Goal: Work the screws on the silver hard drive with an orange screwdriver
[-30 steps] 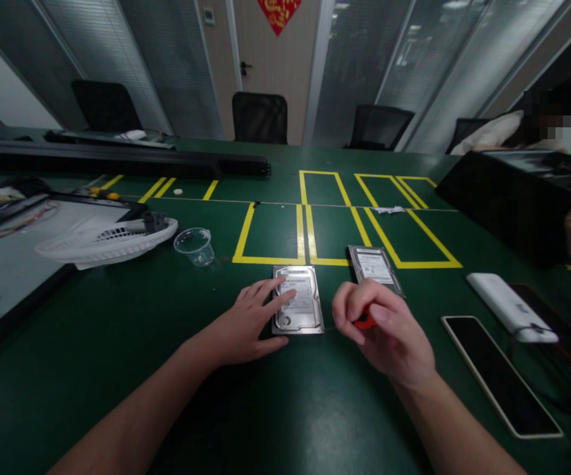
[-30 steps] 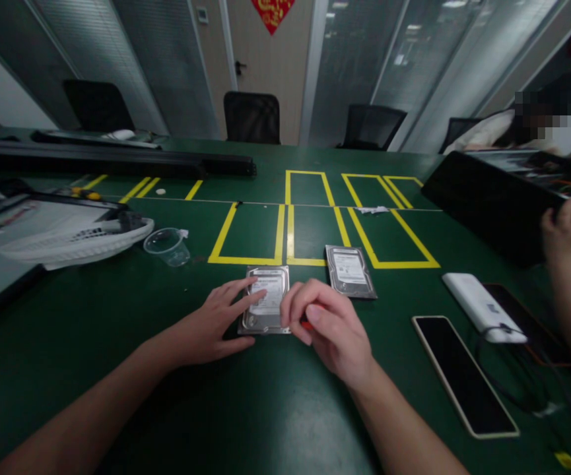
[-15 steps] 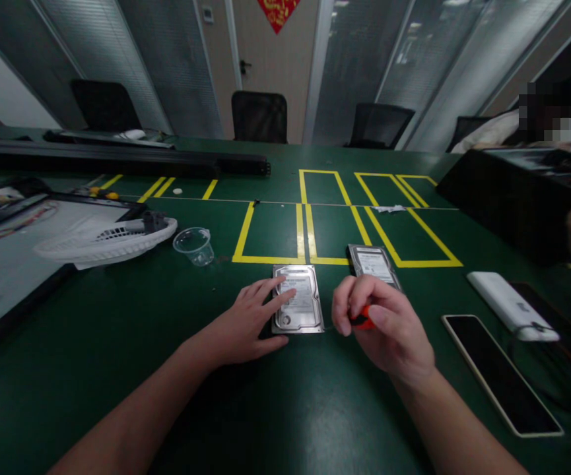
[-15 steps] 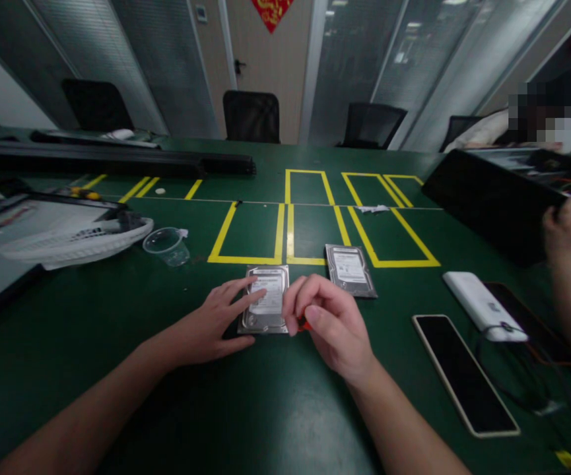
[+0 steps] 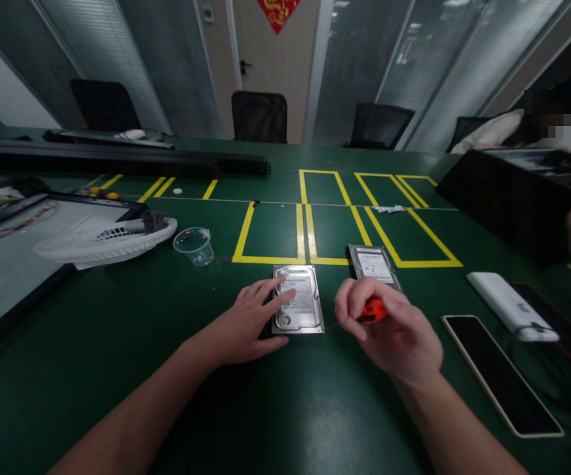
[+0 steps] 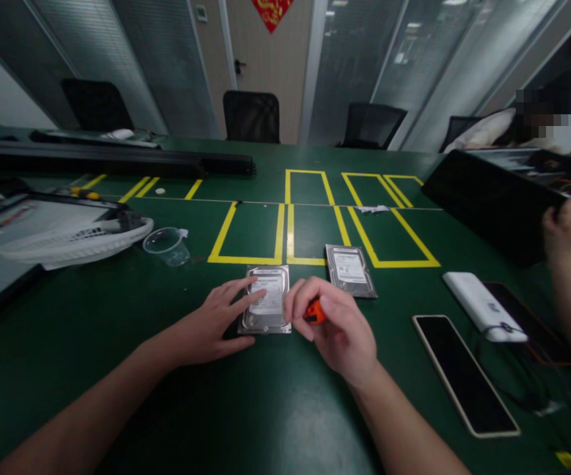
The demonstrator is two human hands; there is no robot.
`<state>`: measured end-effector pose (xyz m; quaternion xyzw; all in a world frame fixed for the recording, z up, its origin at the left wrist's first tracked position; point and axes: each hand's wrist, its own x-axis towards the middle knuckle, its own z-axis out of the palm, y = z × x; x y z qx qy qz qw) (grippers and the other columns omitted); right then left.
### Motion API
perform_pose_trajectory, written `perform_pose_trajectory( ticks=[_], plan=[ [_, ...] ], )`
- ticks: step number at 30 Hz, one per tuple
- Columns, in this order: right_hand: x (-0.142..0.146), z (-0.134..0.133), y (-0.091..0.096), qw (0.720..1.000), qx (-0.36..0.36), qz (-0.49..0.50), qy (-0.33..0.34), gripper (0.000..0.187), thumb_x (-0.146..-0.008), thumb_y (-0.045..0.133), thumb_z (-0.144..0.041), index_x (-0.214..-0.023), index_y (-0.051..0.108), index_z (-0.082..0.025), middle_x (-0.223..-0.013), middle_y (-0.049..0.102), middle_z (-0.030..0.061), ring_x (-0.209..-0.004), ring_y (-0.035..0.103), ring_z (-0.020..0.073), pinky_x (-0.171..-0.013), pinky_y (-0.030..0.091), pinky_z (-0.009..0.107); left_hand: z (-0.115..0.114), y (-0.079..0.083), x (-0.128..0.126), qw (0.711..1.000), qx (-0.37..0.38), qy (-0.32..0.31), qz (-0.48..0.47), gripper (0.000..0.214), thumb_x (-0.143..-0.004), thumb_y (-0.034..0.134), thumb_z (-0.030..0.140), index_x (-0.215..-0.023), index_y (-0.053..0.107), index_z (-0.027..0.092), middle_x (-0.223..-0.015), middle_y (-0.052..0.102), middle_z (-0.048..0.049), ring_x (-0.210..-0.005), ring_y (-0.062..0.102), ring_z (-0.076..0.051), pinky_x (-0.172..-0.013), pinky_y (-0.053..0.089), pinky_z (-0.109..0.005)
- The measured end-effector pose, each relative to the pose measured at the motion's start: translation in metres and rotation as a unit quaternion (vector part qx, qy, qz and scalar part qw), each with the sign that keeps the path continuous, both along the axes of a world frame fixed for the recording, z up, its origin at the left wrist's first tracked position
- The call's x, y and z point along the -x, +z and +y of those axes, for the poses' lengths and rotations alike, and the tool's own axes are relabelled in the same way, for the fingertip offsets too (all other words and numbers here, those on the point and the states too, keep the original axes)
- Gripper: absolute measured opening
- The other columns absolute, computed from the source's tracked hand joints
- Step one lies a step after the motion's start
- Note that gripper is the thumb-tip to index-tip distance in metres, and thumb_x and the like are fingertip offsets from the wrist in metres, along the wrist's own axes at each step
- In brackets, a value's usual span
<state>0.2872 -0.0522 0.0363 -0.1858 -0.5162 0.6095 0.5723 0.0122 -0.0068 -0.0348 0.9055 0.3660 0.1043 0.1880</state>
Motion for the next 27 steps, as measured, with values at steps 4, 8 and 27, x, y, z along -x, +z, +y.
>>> perform_pose_trajectory(
  ticks=[4,8,27],
  plan=[
    [-0.0019,0.0,0.0004,1.0,-0.014,-0.022,0.01,0.042,-0.11,0.057,-0.037,-0.087,0.084,-0.014,-0.085,0.071,0.0099,-0.061,0.05,0.0168,-0.056,0.034,0.035,-0.0002,0.0007,-0.0002,1.0,0.002,0.002,0.004,0.093,-0.1,0.084,0.04,-0.179,0.035,0.033,-0.189,0.021,-0.0131,-0.17,0.026,-0.046,-0.133,0.031,-0.069],
    [-0.0017,-0.0008,-0.0018,0.999,-0.021,-0.034,0.005,0.032,-0.108,0.065,-0.036,-0.09,0.083,-0.016,-0.087,0.07,0.0083,-0.067,0.057,0.0183,-0.06,0.039,0.034,0.0,0.0007,-0.0007,1.0,0.0,0.0,0.003,0.093,-0.099,0.084,0.042,-0.178,0.035,0.033,-0.188,0.022,-0.0132,-0.169,0.027,-0.045,-0.134,0.031,-0.069],
    [0.0002,-0.0007,-0.002,1.0,0.002,-0.011,-0.002,0.031,-0.109,0.063,-0.041,-0.098,0.079,-0.017,-0.091,0.072,0.0076,-0.058,0.049,0.0135,-0.055,0.033,0.032,-0.0001,0.0013,-0.0004,1.0,0.004,0.0,0.007,0.093,-0.1,0.083,0.043,-0.179,0.034,0.033,-0.189,0.02,-0.0128,-0.17,0.026,-0.045,-0.134,0.03,-0.068]
  ],
)
